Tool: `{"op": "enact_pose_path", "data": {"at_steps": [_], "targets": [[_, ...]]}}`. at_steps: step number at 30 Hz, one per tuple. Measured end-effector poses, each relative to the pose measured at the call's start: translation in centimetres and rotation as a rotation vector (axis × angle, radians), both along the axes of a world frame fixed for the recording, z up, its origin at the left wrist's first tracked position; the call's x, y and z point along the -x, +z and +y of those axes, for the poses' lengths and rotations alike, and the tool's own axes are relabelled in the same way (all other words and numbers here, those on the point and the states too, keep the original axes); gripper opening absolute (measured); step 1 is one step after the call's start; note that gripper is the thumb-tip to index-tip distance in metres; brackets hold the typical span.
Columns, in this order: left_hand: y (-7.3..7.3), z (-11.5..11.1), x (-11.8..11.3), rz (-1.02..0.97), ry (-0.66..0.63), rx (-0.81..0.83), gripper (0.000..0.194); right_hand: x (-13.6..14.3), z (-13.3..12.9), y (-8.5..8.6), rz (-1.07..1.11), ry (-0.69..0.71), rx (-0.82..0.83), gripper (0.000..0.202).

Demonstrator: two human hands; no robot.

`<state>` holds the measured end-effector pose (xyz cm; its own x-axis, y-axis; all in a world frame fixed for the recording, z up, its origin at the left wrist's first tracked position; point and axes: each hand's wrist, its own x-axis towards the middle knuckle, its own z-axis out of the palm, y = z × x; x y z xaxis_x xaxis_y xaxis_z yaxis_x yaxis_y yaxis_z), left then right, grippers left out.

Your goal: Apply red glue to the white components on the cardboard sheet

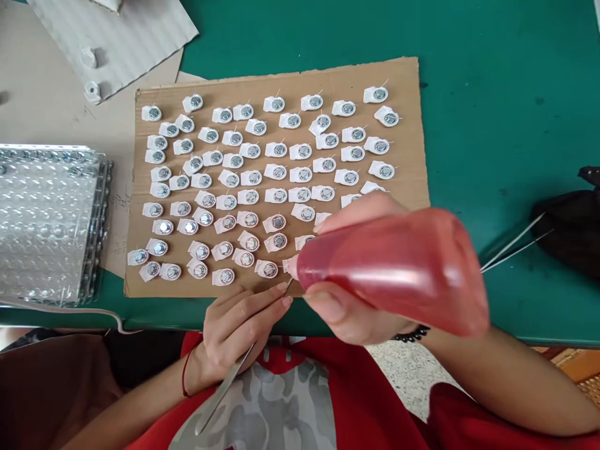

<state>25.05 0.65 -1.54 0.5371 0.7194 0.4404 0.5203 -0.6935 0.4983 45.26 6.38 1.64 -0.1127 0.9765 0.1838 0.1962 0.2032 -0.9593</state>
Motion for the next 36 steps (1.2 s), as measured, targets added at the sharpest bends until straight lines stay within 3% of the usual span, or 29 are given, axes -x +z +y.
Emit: {"op": "enact_pose_path", "data": {"at_steps": [3,9,20,29,36], "targets": [[-0.2,0.0,0.1,-0.007,-0.015,-0.003,0.015,0.7,0.0,-0.3,0.031,0.002,-0.086,0.023],[-0.2,0.0,0.1,-0.015,-0.03,-0.006,0.016,1.9,0.2,-0.1,-0.021,0.076,0.111,0.015],[0.2,0.1,-0.1,-0.009,-0.006,-0.006,0.013,2.1,0.4,-1.1,-0.217,0.116,0.022,0.009],[0.1,0.1,-0.1,-0.022,-0.009,0.007,0.013,2.1,0.4,-1.1,-0.206,0.119,0.034,0.017],[0.0,0.1,0.0,-0.034,-0.024,0.014,0.013,2.1,0.4,-1.2,-0.205,0.103,0.016,0.011]]}}
